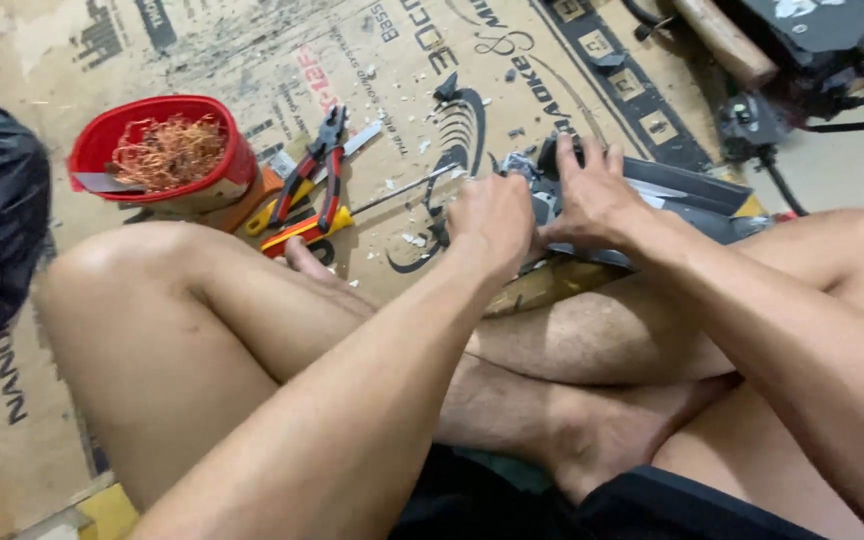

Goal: Scraping and cleaning a metal electronic component housing using various hand tools while sitting on the floor.

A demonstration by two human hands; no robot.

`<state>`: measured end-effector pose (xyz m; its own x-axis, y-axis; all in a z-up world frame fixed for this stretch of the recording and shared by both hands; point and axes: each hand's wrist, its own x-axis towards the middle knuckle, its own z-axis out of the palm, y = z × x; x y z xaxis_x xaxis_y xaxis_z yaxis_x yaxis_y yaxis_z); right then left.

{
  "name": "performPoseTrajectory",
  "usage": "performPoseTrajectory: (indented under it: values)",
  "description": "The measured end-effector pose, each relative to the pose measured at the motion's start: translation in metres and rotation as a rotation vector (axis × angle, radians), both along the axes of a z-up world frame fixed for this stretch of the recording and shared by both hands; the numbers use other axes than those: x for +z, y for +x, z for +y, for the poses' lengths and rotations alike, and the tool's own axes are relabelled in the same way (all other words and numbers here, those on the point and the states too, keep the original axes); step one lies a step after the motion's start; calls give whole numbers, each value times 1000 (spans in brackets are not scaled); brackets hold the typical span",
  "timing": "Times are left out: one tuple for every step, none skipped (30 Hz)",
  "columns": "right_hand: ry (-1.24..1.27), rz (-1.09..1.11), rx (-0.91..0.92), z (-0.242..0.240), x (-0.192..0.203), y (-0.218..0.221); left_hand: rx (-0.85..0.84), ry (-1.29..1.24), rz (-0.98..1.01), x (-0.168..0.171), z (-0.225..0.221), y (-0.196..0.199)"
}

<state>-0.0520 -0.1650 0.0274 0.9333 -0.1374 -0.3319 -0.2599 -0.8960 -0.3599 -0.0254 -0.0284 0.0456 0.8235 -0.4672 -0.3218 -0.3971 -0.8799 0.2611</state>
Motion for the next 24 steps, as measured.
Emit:
performPoseTrajectory:
  values:
    - [-7,-2,-5,-1,0,-4,-5,-7,-2,-3,-2,-2]
    - [-20,1,5,1,2,-2,-23,-4,17,-4,-1,1]
    - [-34,4,16,3,4,0,-41,0,37,-4,1,5]
    - [-31,6,21,2,1,2,-36,2,38,-5,4,0]
    - [-35,9,29,0,-3,4,-35,10,46,-6,8,-5]
    - [-41,17,33,-3,-9,2,-38,15,57,-10,10,-13]
    - [-41,23,34,-3,-10,3,-37,15,62,-18,4,-5]
    - [-46,8,28,-3,-12,2,-34,6,17,-26,-2,2]
    - [-51,-7,22,-5,-13,1,-31,-2,-29,-34,-9,9]
    - [-55,-12,12,-5,-11,1,-41,-6,-34,-33,-11,8]
    - [-39,-7,-3,-6,-8,1,-43,-7,-12,-32,-12,6]
    - [-18,1,-5,-2,-7,1,-32,-4,15,-32,-8,4]
    - [-18,-1,-1,-2,-1,2,-29,-4,13,-21,-1,-2]
    - [-5,20,1,1,4,2,-24,36,80,-10,10,-8]
    - [9,42,3,5,9,2,-19,75,146,1,21,-14]
    - [7,40,16,6,9,4,-7,73,145,7,19,-11]
    - [-5,14,26,6,7,5,-18,57,106,11,16,-8]
    - [-14,-1,13,2,4,0,-53,45,77,14,10,-9]
    - [-13,9,2,0,-6,-4,-64,46,86,4,1,-5]
    - [-35,4,7,-3,-13,-2,-31,35,73,-3,-8,3]
    - [-57,-1,12,-6,-18,0,3,23,59,-9,-18,12]
    - [-60,-4,10,-6,-12,1,1,20,57,-1,-10,8]
    - [-39,-1,11,-5,-7,1,1,6,103,8,-1,4]
    - [-8,4,14,0,-3,2,4,1,152,15,11,0]
